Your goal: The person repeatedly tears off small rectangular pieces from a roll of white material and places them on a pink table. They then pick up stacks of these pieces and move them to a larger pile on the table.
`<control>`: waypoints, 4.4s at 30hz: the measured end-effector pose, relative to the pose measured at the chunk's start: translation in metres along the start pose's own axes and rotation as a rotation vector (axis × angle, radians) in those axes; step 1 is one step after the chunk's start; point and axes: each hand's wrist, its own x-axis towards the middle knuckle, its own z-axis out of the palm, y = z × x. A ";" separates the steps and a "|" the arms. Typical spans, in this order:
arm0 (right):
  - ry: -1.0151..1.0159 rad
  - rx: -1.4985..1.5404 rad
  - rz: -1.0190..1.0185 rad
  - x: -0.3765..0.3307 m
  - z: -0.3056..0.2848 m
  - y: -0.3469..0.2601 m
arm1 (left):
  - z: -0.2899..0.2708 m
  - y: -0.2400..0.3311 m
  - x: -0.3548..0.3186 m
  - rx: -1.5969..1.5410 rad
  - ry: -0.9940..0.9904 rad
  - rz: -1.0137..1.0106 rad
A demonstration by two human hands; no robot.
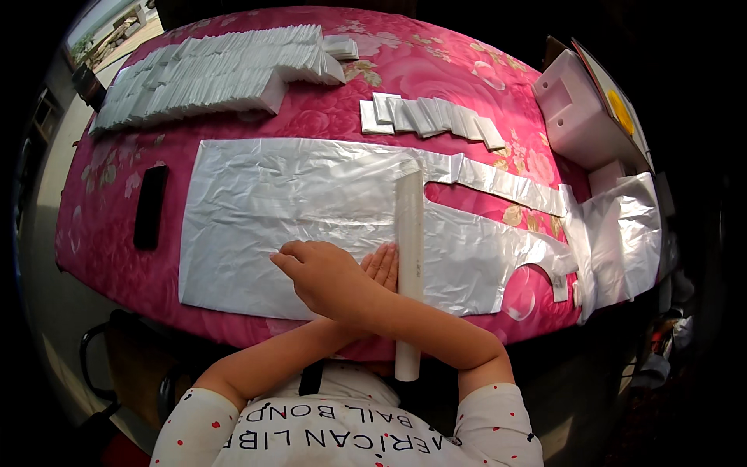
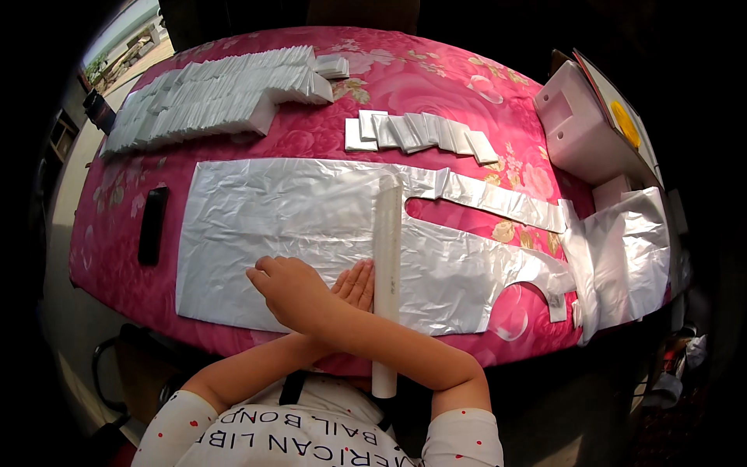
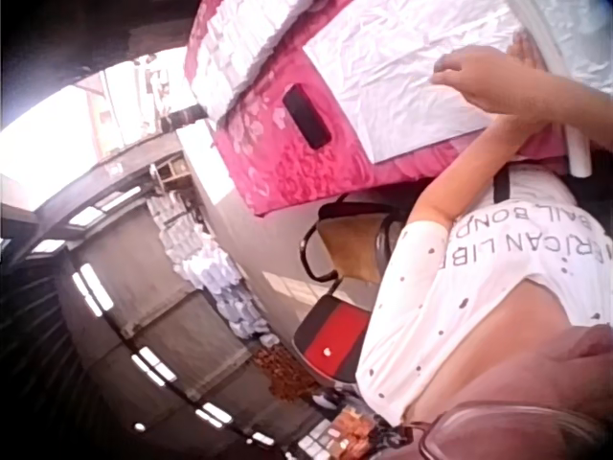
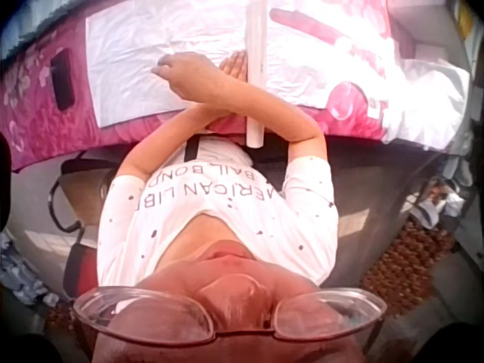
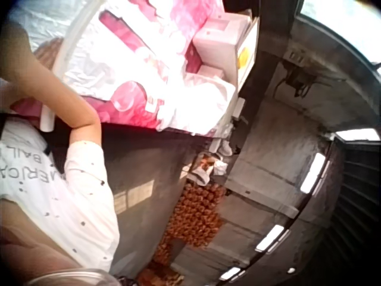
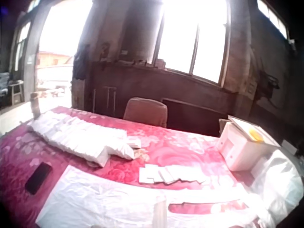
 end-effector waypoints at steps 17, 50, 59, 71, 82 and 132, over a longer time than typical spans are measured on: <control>0.054 -0.185 0.244 -0.152 -0.073 0.053 | -0.022 -0.096 0.133 -1.691 -0.142 -0.971; -0.213 -0.097 -0.378 0.086 0.086 0.020 | -0.188 -0.081 -0.202 -0.958 0.267 -1.102; 0.184 -0.027 0.117 0.128 0.165 -0.039 | -0.181 -0.078 -0.190 -0.041 -0.046 -1.068; 0.240 1.648 0.608 0.109 0.071 -0.043 | -0.192 -0.054 -0.162 -2.148 0.097 -1.010; 0.396 1.395 0.686 0.070 0.068 -0.039 | -0.169 -0.056 -0.154 -1.592 -0.019 -1.146; 0.382 0.473 0.782 -0.043 -0.109 0.232 | -0.190 -0.075 -0.254 -1.599 -0.765 -1.299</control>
